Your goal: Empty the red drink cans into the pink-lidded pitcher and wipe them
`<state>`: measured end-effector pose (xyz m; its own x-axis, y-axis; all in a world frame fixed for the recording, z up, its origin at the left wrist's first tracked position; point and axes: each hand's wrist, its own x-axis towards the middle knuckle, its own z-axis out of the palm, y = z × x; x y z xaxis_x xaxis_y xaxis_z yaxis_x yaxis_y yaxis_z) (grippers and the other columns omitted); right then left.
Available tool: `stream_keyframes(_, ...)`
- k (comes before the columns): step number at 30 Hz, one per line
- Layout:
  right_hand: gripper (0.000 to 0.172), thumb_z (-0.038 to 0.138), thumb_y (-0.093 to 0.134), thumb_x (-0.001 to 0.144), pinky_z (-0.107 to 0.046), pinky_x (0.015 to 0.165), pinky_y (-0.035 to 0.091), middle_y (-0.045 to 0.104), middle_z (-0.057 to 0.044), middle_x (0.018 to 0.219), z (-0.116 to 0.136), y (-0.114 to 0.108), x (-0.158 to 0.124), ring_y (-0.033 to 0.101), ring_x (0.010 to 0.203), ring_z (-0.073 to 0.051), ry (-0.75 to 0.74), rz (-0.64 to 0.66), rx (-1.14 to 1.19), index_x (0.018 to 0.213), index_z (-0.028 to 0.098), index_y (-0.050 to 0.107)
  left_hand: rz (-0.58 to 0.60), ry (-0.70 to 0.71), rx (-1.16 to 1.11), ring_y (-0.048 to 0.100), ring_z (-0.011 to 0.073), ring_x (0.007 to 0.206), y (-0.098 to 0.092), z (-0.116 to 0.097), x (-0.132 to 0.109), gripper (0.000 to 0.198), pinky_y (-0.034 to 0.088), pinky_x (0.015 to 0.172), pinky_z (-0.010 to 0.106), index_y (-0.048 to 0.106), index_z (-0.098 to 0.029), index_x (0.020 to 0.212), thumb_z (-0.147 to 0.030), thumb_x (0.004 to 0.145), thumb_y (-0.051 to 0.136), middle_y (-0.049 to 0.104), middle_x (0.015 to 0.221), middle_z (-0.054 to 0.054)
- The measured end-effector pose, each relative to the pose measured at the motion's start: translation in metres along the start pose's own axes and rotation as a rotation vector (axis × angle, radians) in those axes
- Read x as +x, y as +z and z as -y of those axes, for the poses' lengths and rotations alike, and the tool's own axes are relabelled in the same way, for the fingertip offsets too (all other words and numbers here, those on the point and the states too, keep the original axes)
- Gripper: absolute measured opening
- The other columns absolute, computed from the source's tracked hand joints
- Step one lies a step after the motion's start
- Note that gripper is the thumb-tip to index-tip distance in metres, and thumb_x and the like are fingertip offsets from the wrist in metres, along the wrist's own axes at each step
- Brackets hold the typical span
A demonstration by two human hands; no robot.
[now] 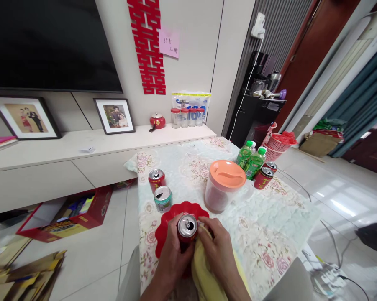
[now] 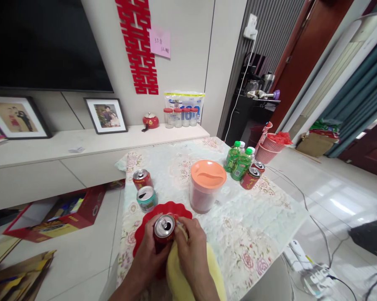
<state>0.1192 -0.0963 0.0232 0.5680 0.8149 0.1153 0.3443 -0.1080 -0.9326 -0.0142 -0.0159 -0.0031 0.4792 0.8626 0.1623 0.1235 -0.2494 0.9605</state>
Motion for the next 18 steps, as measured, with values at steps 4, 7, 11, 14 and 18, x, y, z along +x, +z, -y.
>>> stream_keyframes(4, 0.043, 0.054, 0.069, 0.098, -0.021, 0.091, 0.054, 0.068, -0.005, 0.111, 0.011, -0.003, -0.011, 0.067, 0.1, -0.014, -0.01, -0.025, 0.173, 0.123, 0.02, 0.075, -0.021, -0.001, -0.061, 0.07, 0.0375, 0.129, 0.0, -0.009, -0.004, 0.06, 0.058, 0.111, 0.057, 0.053, -0.02, 0.136, -0.038, 0.086, 0.079, 0.067, 0.139, 0.02)
stream_keyframes(7, 0.045, 0.058, 0.074, 0.095, -0.019, 0.09, 0.055, 0.067, -0.005, 0.108, 0.017, -0.003, -0.014, 0.067, 0.099, -0.013, -0.05, -0.021, 0.27, 0.12, 0.02, 0.076, -0.027, -0.019, -0.138, 0.071, 0.0336, 0.127, -0.001, -0.021, -0.014, 0.059, 0.061, 0.108, 0.05, 0.053, -0.023, 0.138, -0.04, 0.088, 0.08, 0.067, 0.139, 0.016)
stream_keyframes(11, 0.051, 0.067, 0.062, 0.101, -0.022, 0.101, 0.054, 0.064, -0.007, 0.119, 0.016, -0.002, -0.012, 0.064, 0.112, -0.015, -0.07, 0.006, 0.362, 0.124, 0.024, 0.078, 0.005, 0.031, -0.189, 0.067, 0.0325, 0.134, -0.006, -0.041, -0.023, 0.059, 0.057, 0.114, 0.047, 0.054, -0.026, 0.143, -0.04, 0.092, 0.079, 0.064, 0.147, 0.014)
stream_keyframes(14, 0.057, 0.071, 0.054, 0.105, -0.027, 0.117, 0.048, 0.06, -0.007, 0.14, 0.015, 0.0, -0.012, 0.058, 0.133, -0.018, -0.003, 0.051, 0.412, 0.135, 0.027, 0.076, 0.061, 0.11, -0.195, 0.066, 0.0344, 0.135, -0.008, -0.049, -0.024, 0.057, 0.054, 0.117, 0.049, 0.058, -0.027, 0.142, -0.04, 0.091, 0.08, 0.064, 0.147, 0.014)
stream_keyframes(18, 0.062, 0.07, 0.053, 0.106, -0.037, 0.119, 0.05, 0.064, -0.01, 0.141, 0.019, 0.004, -0.013, 0.062, 0.131, -0.023, 0.116, 0.127, 0.476, 0.14, 0.023, 0.073, 0.039, 0.129, -0.276, 0.068, 0.0334, 0.131, -0.005, -0.044, -0.023, 0.06, 0.058, 0.112, 0.045, 0.057, -0.03, 0.143, -0.044, 0.09, 0.081, 0.064, 0.144, 0.012)
